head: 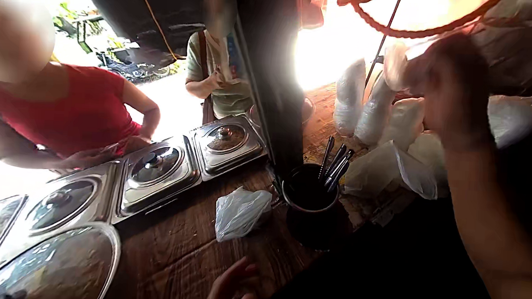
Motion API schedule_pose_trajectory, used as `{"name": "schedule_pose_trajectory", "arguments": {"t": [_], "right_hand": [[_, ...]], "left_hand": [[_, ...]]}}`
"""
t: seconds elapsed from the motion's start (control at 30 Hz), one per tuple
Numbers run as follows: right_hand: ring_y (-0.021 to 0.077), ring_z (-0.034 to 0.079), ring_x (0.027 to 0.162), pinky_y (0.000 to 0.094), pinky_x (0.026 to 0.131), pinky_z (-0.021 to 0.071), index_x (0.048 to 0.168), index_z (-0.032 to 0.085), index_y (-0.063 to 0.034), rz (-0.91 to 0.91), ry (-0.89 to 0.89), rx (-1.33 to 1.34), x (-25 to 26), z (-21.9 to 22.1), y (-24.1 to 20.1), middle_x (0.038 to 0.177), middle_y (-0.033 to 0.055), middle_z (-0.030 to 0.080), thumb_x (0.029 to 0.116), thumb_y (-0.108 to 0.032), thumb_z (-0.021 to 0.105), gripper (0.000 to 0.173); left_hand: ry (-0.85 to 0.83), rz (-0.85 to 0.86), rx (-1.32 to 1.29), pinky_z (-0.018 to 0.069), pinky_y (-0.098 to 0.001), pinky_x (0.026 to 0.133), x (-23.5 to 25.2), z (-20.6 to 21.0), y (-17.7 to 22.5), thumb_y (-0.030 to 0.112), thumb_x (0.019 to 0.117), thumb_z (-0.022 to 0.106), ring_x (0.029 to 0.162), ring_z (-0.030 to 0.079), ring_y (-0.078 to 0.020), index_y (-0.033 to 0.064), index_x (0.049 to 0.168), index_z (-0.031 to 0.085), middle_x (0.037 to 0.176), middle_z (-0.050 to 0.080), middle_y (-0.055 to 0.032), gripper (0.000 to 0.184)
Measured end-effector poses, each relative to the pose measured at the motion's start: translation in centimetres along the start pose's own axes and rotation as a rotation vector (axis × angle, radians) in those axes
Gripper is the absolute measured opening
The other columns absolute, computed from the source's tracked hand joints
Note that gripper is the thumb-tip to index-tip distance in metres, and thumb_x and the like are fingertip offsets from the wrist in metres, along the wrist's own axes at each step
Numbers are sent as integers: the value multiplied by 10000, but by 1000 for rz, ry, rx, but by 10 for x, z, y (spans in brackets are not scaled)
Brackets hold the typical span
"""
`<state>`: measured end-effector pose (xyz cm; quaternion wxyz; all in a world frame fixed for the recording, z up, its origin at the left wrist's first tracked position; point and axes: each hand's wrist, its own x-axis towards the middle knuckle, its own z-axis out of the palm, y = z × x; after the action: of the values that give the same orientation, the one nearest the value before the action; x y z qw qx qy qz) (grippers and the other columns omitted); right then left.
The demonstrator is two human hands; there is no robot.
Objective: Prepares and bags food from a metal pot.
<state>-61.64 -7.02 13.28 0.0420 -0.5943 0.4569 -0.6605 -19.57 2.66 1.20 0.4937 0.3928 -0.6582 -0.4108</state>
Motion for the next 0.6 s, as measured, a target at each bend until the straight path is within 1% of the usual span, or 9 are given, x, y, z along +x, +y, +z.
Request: {"name": "schedule_pose_trajectory", "arguments": {"t": [0.07, 0.1, 0.17, 0.2, 0.3, 0.4, 0.47, 0.53, 0.6], "right_hand": [[27, 641, 842, 224, 867, 542, 965, 656, -101, -189, -501, 154, -86, 44, -38, 847, -35, 663, 1041, -354, 528, 294], [105, 636, 813, 284, 928, 496, 908, 653, -101, -339, -739, 207, -121, 73, -57, 790, 15, 648, 1041, -348, 510, 315], [171, 610, 706, 366, 883, 493, 828, 639, -143, -544, -1026, 272, -184, 121, -89, 671, 17, 585, 1025, -291, 482, 291], [185, 610, 701, 371, 823, 507, 836, 648, -146, -566, -1091, 318, -209, 137, -100, 675, 20, 582, 1017, -282, 498, 272], [138, 647, 1033, 318, 938, 515, 1094, 681, -189, -340, -868, 310, -238, 152, -121, 1050, 9, 684, 1043, -459, 538, 310], [48, 556, 1233, 265, 1014, 477, 1335, 559, -265, -87, -486, 34, -235, 171, -125, 1315, -89, 601, 927, -691, 576, 590], [105, 577, 1204, 285, 1007, 472, 1209, 655, -150, -20, -497, 1, -251, 202, -131, 1248, 20, 656, 930, -594, 652, 525], [23, 613, 1112, 199, 976, 488, 1008, 727, -192, 82, -499, 188, -273, 236, -139, 1099, -68, 695, 1007, -385, 641, 212], [-31, 653, 1007, 177, 904, 539, 983, 746, -314, 315, -457, 483, -282, 261, -145, 1028, -180, 710, 1046, -376, 554, 211]], "left_hand": [[-191, -68, -209, 610, -314, 809, 21, 11, 5, 570, 1014, 485, 1100, 676, -108, 90, 1486, 437, 1310, 663, 21, 674], [-248, -107, -324, 609, -332, 827, 33, 16, 5, 603, 985, 521, 1131, 665, -133, 44, 1526, 361, 1355, 636, -22, 794], [-247, -239, -514, 579, -300, 902, 51, 21, 11, 371, 1005, 586, 1095, 652, -84, -28, 1500, 316, 1278, 627, -29, 690], [-160, -315, -581, 592, -285, 873, 56, 20, 14, 197, 1019, 572, 994, 682, -77, -35, 1403, 420, 1139, 676, -33, 474], [-5, -297, -667, 590, -228, 682, 48, -4, 5, -14, 1027, 500, 715, 681, -68, -71, 1253, 598, 881, 726, -49, 253], [-78, -143, -635, 590, -214, 711, 13, -42, -1, -20, 1010, 520, 760, 674, -20, -73, 1260, 587, 928, 722, -4, 265], [-44, -99, -627, 585, -234, 830, -11, -66, -3, -40, 980, 566, 879, 678, -18, -93, 1226, 592, 981, 711, -6, 252], [20, -107, -580, 576, -222, 824, -26, -97, -9, -39, 968, 581, 871, 672, -2, -74, 1122, 628, 948, 712, 8, 165], [-69, -168, -492, 533, -170, 762, -40, -135, -22, 37, 997, 560, 807, 622, 54, -18, 1019, 644, 865, 671, 72, 103]]}}
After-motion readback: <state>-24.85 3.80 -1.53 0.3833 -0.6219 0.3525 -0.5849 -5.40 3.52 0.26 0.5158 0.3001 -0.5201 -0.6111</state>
